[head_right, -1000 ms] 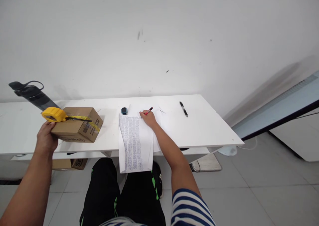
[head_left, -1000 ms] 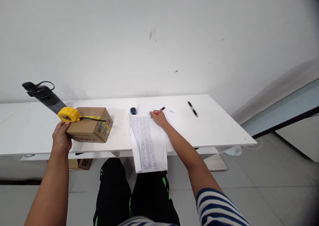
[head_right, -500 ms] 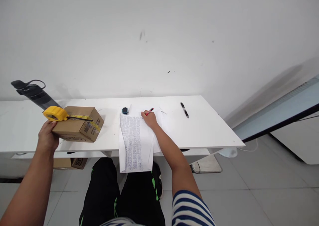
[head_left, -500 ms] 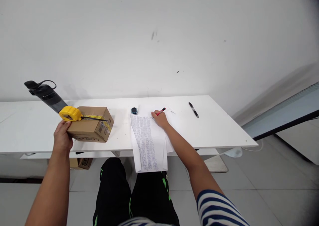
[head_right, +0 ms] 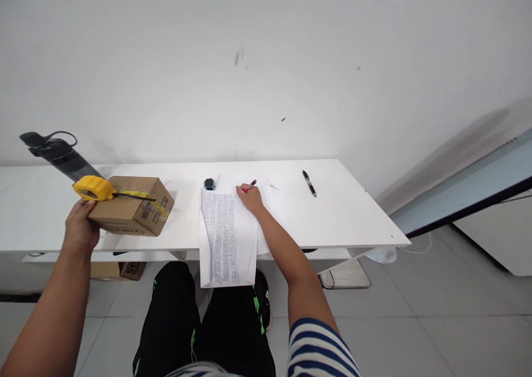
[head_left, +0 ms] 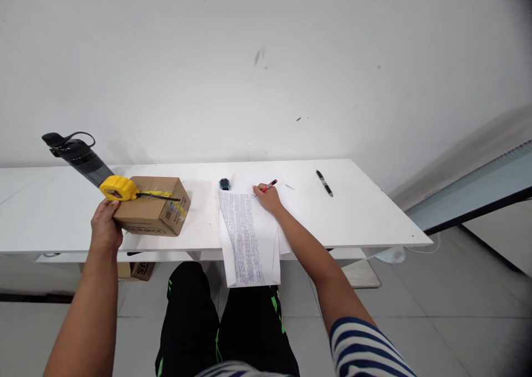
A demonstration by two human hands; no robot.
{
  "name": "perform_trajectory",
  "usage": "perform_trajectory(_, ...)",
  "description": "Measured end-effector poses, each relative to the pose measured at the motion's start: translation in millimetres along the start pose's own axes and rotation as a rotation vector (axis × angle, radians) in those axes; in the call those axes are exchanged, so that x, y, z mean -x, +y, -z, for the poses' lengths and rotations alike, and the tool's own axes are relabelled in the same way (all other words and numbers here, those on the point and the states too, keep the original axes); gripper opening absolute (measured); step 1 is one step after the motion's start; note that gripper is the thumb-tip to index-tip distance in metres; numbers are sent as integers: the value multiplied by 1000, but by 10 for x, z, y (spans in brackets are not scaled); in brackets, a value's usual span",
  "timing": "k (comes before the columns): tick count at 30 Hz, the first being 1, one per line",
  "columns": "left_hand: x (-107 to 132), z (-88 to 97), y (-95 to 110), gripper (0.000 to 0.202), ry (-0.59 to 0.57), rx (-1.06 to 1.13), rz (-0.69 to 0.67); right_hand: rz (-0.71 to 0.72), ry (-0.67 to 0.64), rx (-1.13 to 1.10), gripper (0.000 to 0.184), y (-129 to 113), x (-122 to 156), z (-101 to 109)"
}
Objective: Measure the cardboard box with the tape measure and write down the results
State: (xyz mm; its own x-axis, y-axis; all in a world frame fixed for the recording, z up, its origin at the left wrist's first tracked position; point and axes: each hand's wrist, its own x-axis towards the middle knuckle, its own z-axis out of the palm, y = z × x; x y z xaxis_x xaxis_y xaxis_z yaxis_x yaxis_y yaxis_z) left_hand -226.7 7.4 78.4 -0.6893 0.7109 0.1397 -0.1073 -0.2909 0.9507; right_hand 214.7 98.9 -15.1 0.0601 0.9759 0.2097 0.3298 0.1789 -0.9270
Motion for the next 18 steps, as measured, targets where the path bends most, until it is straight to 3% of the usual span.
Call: perform_trajectory(18, -41, 109, -90, 43, -73, 17, -28, 0, 19, 106, 38, -11, 66, -16)
